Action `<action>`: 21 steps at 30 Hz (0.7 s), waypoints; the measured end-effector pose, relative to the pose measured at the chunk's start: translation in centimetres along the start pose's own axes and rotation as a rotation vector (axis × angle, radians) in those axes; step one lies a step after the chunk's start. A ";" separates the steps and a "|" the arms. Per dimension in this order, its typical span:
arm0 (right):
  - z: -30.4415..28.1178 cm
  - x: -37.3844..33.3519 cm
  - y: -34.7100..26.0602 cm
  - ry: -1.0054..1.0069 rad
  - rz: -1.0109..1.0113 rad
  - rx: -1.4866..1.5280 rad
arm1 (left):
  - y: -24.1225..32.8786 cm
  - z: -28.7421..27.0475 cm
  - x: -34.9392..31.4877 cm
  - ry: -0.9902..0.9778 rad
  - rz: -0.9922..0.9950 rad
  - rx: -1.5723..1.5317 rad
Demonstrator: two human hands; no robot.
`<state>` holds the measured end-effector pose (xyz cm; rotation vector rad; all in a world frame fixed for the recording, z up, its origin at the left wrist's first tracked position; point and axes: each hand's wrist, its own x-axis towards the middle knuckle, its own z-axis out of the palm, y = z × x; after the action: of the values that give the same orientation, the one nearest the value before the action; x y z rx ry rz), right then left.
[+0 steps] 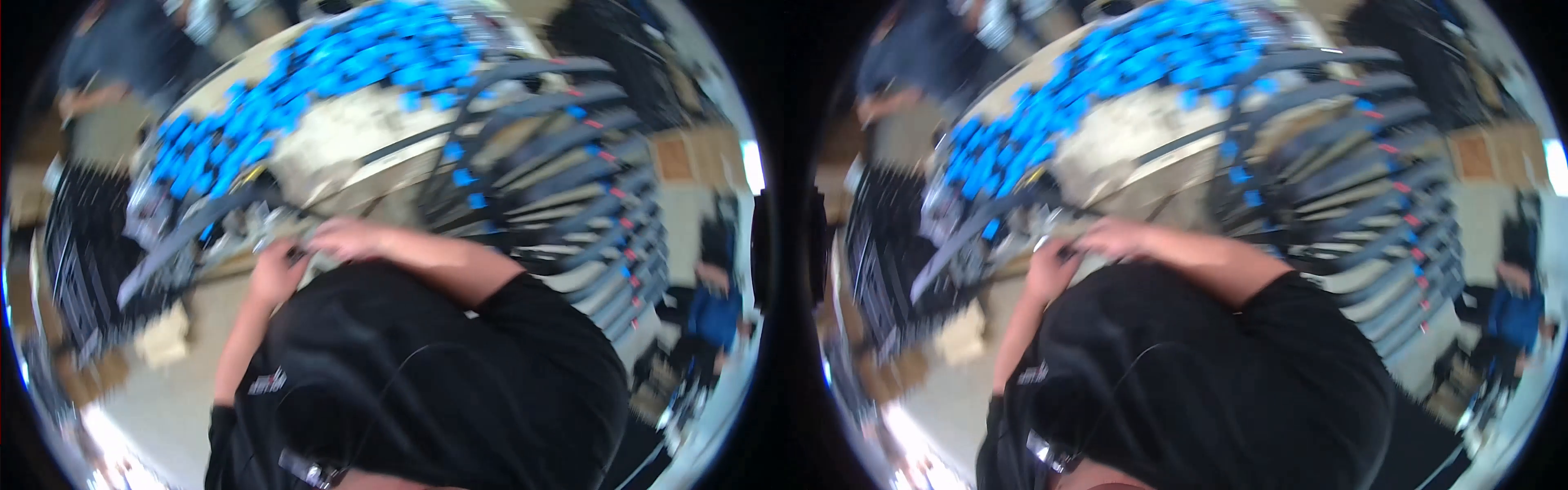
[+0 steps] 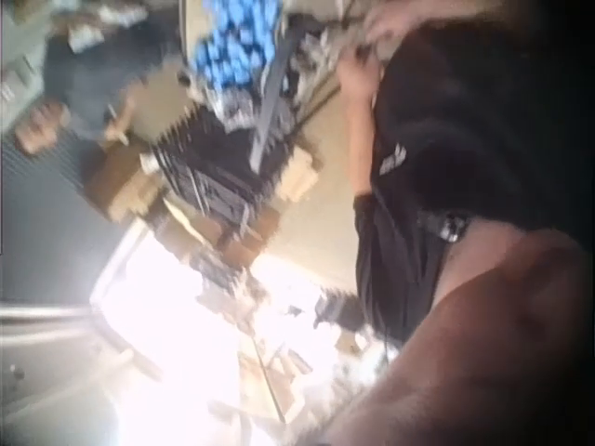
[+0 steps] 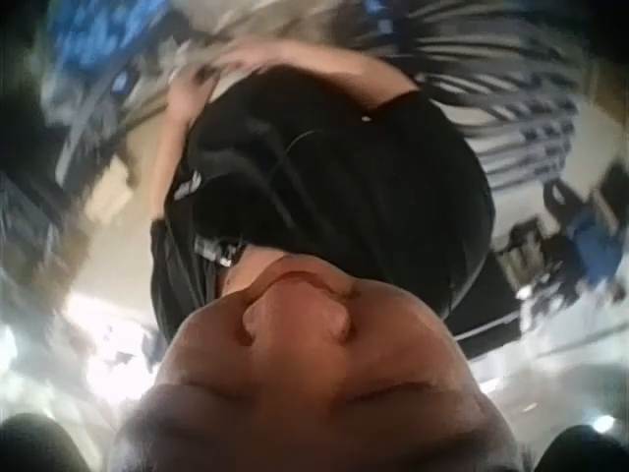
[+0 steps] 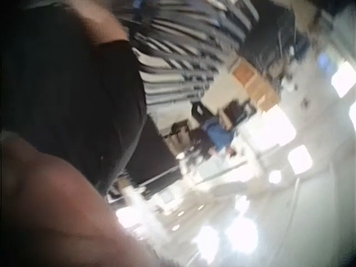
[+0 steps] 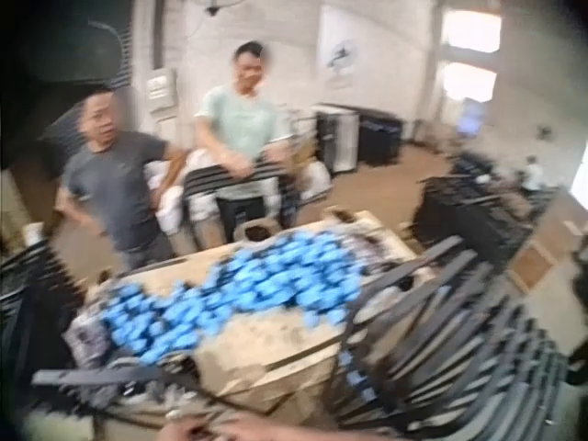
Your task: Assembling metal furniture frames by attaching plastic caps and tightening components with hand tools.
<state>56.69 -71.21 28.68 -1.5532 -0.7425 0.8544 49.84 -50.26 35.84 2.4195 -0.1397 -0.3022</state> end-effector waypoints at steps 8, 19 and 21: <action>-0.3 -1.2 0.7 0.267 0.202 -0.008 | -2.2 2.7 1.6 -0.114 -0.295 -0.240; 0.7 -10.4 2.9 0.701 0.528 0.225 | -9.7 5.9 4.5 -0.398 -0.388 -0.824; 1.3 -11.8 2.7 0.743 0.565 0.376 | -6.5 4.4 4.5 -0.494 -0.408 -0.463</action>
<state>49.31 -80.75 27.33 -1.5827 0.3924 0.6752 53.21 -48.92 27.52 1.8566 0.1923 -0.9988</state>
